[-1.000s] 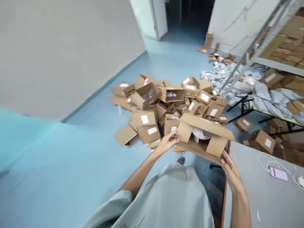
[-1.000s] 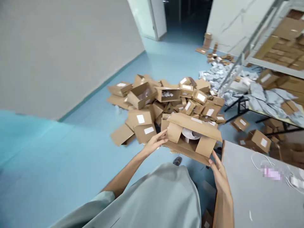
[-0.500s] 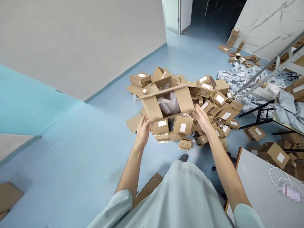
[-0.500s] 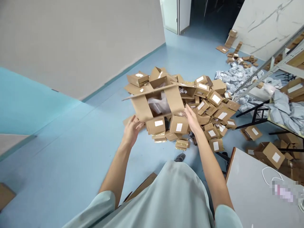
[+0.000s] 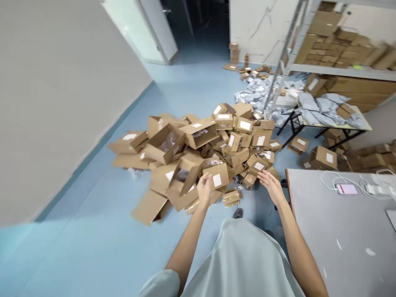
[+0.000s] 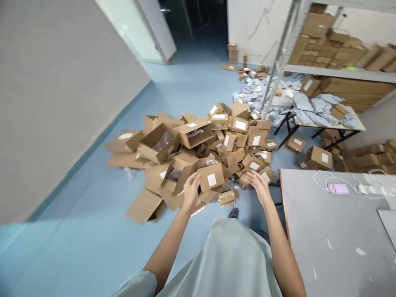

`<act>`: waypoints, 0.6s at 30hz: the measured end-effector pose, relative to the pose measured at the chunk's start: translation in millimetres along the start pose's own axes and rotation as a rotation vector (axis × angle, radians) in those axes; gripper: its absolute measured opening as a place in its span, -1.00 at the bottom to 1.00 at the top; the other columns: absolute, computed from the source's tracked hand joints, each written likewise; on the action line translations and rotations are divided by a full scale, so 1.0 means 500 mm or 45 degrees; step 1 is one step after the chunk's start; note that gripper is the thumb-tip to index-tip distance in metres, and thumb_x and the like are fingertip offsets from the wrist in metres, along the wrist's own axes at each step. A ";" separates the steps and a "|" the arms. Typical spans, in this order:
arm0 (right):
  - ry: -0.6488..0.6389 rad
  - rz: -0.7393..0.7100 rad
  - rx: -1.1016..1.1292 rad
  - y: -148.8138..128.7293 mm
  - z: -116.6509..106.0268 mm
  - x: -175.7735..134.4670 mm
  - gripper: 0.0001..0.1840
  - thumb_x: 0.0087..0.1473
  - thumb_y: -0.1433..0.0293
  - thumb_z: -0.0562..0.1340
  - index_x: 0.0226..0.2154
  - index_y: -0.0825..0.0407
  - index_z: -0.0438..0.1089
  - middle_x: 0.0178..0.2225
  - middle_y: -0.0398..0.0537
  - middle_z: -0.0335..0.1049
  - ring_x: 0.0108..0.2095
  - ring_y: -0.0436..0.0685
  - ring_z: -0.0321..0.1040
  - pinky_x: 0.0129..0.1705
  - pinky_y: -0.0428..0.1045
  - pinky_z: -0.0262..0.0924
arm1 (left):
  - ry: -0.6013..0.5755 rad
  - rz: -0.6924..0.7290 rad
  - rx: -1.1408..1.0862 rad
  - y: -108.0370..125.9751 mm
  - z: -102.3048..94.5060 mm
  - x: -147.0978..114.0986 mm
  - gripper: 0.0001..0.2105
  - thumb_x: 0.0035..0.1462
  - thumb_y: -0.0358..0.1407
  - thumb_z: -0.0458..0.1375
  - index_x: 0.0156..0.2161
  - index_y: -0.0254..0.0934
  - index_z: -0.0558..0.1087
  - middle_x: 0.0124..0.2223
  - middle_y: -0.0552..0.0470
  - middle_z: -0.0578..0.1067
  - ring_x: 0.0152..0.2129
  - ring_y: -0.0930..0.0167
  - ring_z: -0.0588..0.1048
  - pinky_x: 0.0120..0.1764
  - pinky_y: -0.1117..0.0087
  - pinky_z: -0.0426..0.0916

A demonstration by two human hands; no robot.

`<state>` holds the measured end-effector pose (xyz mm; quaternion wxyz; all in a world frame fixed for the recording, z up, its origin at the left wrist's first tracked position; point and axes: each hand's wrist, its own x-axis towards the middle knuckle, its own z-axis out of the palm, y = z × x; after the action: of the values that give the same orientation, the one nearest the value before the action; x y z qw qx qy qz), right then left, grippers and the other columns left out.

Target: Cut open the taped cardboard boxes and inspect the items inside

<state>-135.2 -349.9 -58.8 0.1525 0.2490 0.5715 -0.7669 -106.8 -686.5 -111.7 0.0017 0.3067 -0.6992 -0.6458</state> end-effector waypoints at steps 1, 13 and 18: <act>0.124 -0.015 0.036 0.007 -0.059 -0.026 -0.21 -0.06 -0.16 0.61 0.10 -0.08 0.63 0.19 0.18 0.69 0.25 0.44 0.60 0.45 0.36 0.28 | -0.082 -0.016 0.027 -0.004 0.049 -0.006 -0.41 0.26 0.11 0.26 0.19 -0.29 0.52 0.19 -0.39 0.65 0.22 0.04 0.62 0.32 -0.08 0.46; 1.463 -0.436 0.706 0.149 -0.455 -0.602 -0.26 -0.18 -0.10 0.67 0.00 -0.09 0.70 0.08 0.12 0.74 0.06 0.34 0.68 0.26 0.22 0.41 | -1.496 0.036 0.264 0.008 0.673 -0.314 -0.39 -0.03 0.12 0.46 0.02 -0.26 0.63 -0.13 -0.09 0.68 0.01 0.13 0.69 0.28 0.03 0.50; 1.862 -0.630 0.898 0.246 -0.554 -0.825 -0.30 -0.13 -0.07 0.65 0.01 -0.10 0.69 0.07 0.11 0.74 0.08 0.34 0.67 0.24 0.20 0.41 | -1.951 0.125 0.248 -0.003 0.807 -0.626 -0.43 0.03 0.11 0.47 0.02 -0.25 0.65 -0.15 -0.09 0.67 0.05 0.11 0.69 0.31 0.00 0.49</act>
<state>328.5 -143.8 10.3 -0.5142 0.5829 0.2915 -0.5575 -12.7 -187.6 -57.0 -0.4809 -0.2585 -0.5717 -0.6124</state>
